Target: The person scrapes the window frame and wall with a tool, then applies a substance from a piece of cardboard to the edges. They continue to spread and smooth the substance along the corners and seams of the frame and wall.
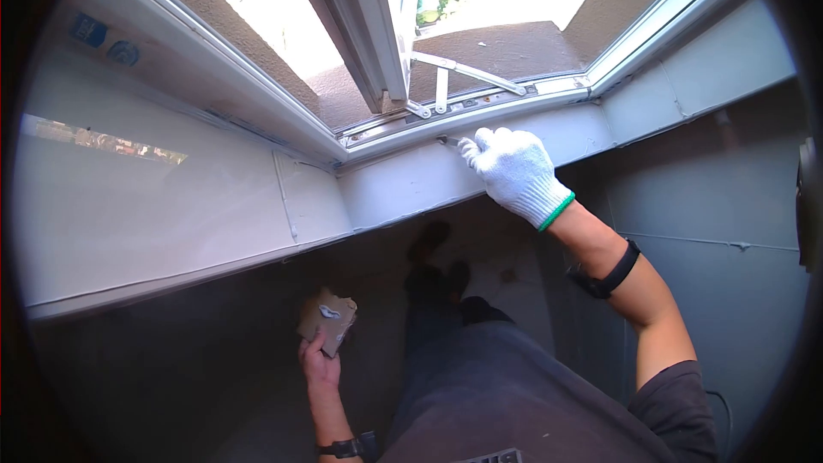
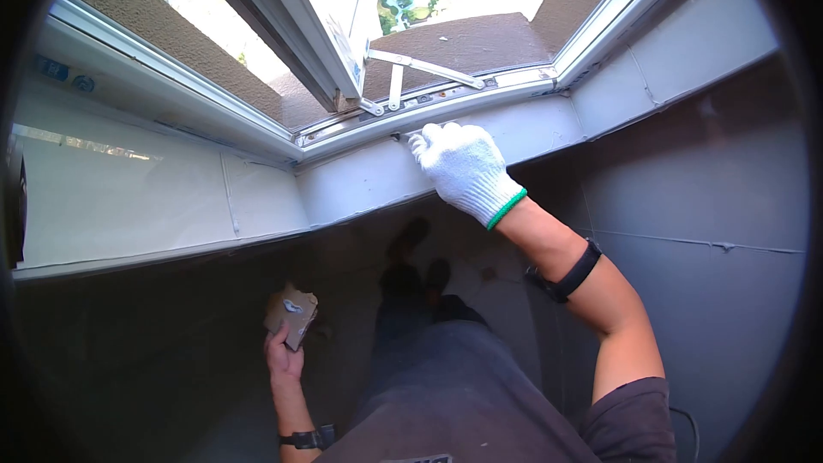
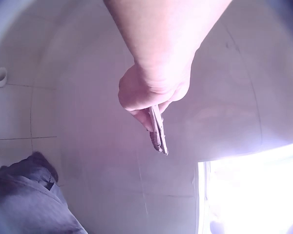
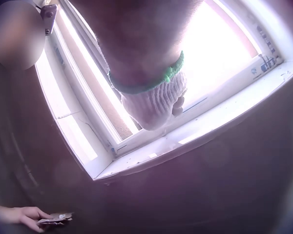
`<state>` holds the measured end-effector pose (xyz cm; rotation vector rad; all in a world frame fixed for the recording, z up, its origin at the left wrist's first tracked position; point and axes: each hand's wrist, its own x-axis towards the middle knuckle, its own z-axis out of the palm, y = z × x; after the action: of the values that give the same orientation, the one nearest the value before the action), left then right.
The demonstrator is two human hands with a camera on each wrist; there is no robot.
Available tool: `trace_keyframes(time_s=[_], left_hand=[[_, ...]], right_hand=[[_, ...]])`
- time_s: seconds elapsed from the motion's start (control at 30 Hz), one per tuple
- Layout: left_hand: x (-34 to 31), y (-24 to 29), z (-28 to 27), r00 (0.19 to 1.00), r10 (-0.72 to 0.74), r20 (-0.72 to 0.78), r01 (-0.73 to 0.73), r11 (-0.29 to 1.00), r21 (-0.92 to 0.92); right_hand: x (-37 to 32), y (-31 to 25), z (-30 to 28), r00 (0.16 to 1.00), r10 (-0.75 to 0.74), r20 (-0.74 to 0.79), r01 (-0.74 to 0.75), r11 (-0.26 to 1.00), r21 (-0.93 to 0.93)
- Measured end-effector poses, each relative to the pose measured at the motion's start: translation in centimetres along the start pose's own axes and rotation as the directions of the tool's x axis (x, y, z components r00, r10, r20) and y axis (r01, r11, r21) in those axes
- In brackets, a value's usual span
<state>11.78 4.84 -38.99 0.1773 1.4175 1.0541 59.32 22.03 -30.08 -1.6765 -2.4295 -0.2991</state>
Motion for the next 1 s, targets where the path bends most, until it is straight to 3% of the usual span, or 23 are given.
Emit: trace_keyframes(time_s=[0.47,0.7,0.87,0.93,1.0], left_hand=[[-0.6,0.9,1.0,0.999,-0.005,0.041,0.003,0.999,0.046],[-0.7,1.0,1.3,0.998,-0.003,0.056,0.001,0.999,0.037],[-1.3,1.1,2.3,0.999,-0.047,-0.014,0.047,0.999,0.022],[-1.3,0.9,2.5,0.996,-0.061,0.071,0.064,0.997,-0.032],[-1.8,1.0,3.6,0.991,-0.069,0.113,0.077,0.995,-0.069]], right_hand=[[-5.8,9.7,-2.3,0.997,0.037,0.064,-0.024,0.983,-0.183],[-7.4,11.3,-3.1,0.982,0.157,0.101,-0.122,0.950,-0.287],[-8.2,8.8,-5.2,0.965,0.260,-0.039,-0.263,0.960,-0.095],[-7.7,5.1,-5.9,0.935,0.352,-0.046,-0.340,0.925,0.168],[-7.0,0.8,-6.1,0.955,0.258,-0.143,-0.170,0.877,0.449]])
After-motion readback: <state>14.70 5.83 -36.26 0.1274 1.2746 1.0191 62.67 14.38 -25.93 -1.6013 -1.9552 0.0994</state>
